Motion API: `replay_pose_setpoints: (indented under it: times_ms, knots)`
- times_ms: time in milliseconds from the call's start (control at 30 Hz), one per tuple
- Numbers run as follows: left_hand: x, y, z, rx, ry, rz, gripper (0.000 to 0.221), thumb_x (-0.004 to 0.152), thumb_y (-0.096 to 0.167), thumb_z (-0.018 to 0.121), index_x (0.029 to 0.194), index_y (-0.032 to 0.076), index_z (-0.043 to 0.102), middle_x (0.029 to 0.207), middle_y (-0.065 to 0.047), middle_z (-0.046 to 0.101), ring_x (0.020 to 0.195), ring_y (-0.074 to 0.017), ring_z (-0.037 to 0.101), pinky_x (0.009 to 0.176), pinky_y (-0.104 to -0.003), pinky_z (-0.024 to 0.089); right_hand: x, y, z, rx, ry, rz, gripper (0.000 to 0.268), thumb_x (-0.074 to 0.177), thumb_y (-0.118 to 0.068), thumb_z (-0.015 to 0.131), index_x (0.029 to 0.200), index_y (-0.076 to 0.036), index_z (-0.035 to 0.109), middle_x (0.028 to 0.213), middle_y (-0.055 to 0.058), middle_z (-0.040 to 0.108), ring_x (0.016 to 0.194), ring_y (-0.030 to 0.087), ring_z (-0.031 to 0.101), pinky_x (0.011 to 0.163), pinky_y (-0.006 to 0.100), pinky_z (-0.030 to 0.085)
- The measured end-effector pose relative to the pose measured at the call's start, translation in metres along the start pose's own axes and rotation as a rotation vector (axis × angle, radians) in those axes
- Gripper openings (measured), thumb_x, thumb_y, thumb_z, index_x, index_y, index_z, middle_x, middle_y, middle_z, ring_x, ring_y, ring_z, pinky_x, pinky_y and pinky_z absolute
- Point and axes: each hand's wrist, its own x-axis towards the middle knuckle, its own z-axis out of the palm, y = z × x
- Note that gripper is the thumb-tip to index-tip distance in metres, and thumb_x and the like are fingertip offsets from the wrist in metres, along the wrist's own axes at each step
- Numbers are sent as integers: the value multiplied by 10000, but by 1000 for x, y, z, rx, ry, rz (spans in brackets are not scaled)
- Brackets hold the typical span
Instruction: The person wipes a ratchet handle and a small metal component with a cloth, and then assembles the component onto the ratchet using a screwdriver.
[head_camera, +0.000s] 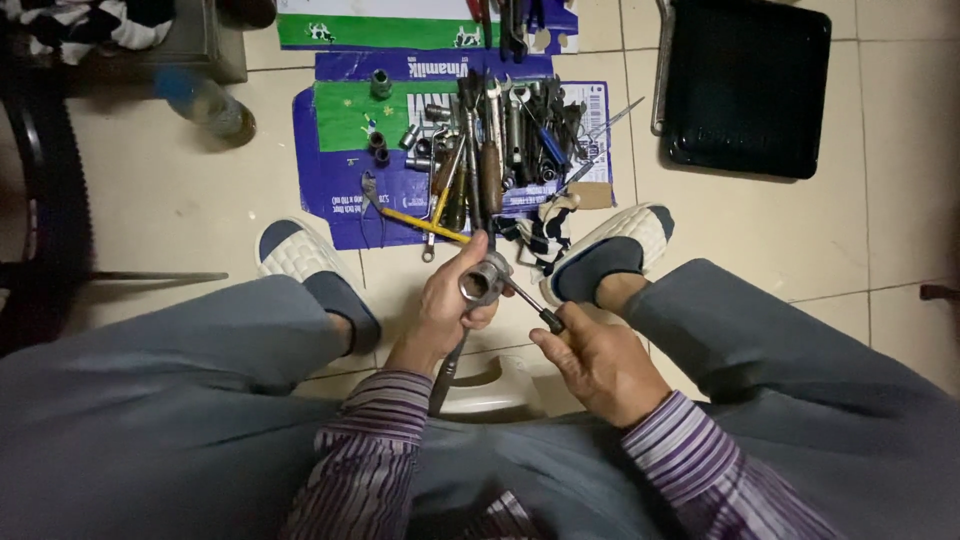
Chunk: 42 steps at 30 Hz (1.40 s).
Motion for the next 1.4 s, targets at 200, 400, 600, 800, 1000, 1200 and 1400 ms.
replay_pose_setpoints:
  times_ms: [200, 400, 600, 800, 1000, 1200, 1400]
  knots:
    - [-12, 6, 2, 40, -11, -33, 722, 955, 646, 534, 915, -62, 668, 619, -230, 604, 318, -152, 389, 271, -206, 227, -1, 6, -2, 300, -118, 62, 278, 938, -383, 673, 902, -108, 656, 618, 144, 629, 635, 292, 622, 618, 399, 504]
    - [-11, 7, 3, 68, -24, -8, 682, 971, 616, 532, 934, -55, 653, 673, -233, 621, 338, -153, 432, 284, -208, 239, -6, -8, -4, 27, -43, -42, 266, 982, -389, 625, 943, -126, 634, 647, 151, 675, 628, 314, 672, 584, 395, 525]
    - [-32, 25, 20, 134, -87, -71, 820, 929, 731, 462, 806, -55, 657, 432, -113, 427, 307, -128, 278, 327, -207, 173, -1, 13, 9, 149, -88, 8, 315, 920, -423, 705, 935, -125, 603, 664, 155, 675, 661, 345, 684, 622, 420, 519]
    - [-21, 4, 7, 85, -51, -97, 690, 966, 660, 489, 922, -9, 648, 629, -180, 588, 328, -119, 380, 281, -189, 221, 5, 39, 36, 360, -232, 24, 189, 860, -166, 762, 843, -109, 583, 639, 65, 595, 622, 234, 593, 617, 330, 479]
    - [-30, 15, 13, 100, -106, -108, 654, 983, 651, 472, 1001, 16, 628, 597, -153, 516, 329, -116, 320, 291, -190, 204, 12, 38, 36, 545, -309, 40, 170, 812, -10, 750, 805, -93, 602, 616, 13, 548, 585, 165, 529, 566, 254, 408]
    - [-18, -2, -4, -72, -211, 56, 465, 1011, 493, 531, 1313, 141, 547, 877, -156, 610, 488, -174, 538, 360, -184, 307, 13, 31, 28, 599, -265, 67, 155, 869, -120, 803, 835, -72, 659, 574, 65, 563, 509, 184, 533, 498, 287, 429]
    - [-8, -6, -12, -178, -328, 121, 541, 930, 427, 666, 1370, 194, 453, 920, -119, 561, 664, -221, 569, 438, -175, 381, 16, 30, 17, 436, -192, 104, 204, 849, -200, 836, 837, -62, 687, 618, 103, 608, 581, 218, 583, 557, 317, 459]
